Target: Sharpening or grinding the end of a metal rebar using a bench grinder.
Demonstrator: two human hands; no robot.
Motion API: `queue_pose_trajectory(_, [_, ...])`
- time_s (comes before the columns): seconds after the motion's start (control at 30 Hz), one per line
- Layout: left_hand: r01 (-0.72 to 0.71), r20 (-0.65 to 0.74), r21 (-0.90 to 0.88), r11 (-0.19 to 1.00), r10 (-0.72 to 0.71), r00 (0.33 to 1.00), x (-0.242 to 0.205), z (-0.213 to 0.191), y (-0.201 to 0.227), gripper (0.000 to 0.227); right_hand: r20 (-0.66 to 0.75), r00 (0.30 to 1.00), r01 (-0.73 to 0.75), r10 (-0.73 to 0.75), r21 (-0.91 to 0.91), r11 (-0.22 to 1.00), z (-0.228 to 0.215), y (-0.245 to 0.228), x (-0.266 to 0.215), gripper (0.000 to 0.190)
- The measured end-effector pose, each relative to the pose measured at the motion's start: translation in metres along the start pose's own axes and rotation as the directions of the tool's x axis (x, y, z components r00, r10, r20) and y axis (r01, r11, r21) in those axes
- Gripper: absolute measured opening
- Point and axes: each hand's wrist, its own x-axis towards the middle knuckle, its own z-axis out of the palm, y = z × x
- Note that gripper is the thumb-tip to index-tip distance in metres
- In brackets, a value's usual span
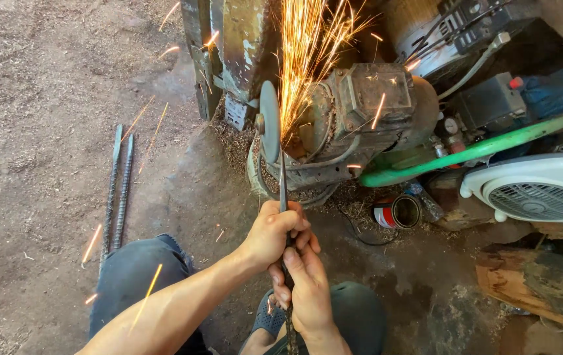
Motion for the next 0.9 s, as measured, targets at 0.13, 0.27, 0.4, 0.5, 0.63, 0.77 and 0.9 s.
queue_pose_trajectory(0.13, [0.041,0.019,-0.026,0.999,-0.04,0.999,-0.013,0.016,-0.002,0.018,-0.024,1.0,-0.013,0.014,0.061,0.998,-0.018,0.005,-0.015,0.022])
queue_pose_trajectory(0.27, [0.074,0.024,0.183,0.98,-0.08,0.996,-0.035,0.042,0.016,0.02,0.045,0.998,-0.048,0.04,0.18,0.983,-0.043,0.003,-0.036,0.026])
queue_pose_trajectory(0.4, [0.016,0.045,0.35,0.937,-0.034,0.998,-0.054,0.049,0.018,0.033,0.381,0.924,-0.162,-0.009,0.414,0.896,-0.06,0.015,-0.047,0.036])
queue_pose_trajectory(0.5, [-0.017,0.051,0.369,0.929,-0.002,0.999,-0.061,0.046,0.019,0.037,0.419,0.907,-0.149,-0.037,0.402,0.904,-0.068,0.025,-0.05,0.041])
queue_pose_trajectory(0.63, [-0.058,0.046,0.349,0.935,0.045,0.998,-0.061,0.042,0.021,0.038,0.29,0.954,-0.188,0.082,0.361,0.914,-0.071,0.031,-0.047,0.044])
queue_pose_trajectory(0.77, [-0.1,0.029,0.424,0.9,0.097,0.995,-0.061,0.036,0.021,0.042,0.348,0.935,-0.11,-0.065,0.46,0.881,-0.071,0.038,-0.041,0.043])
queue_pose_trajectory(0.9, [-0.108,0.006,0.41,0.906,0.115,0.993,-0.065,0.034,0.029,0.041,0.314,0.947,-0.088,-0.07,0.461,0.883,-0.07,0.04,-0.032,0.043])
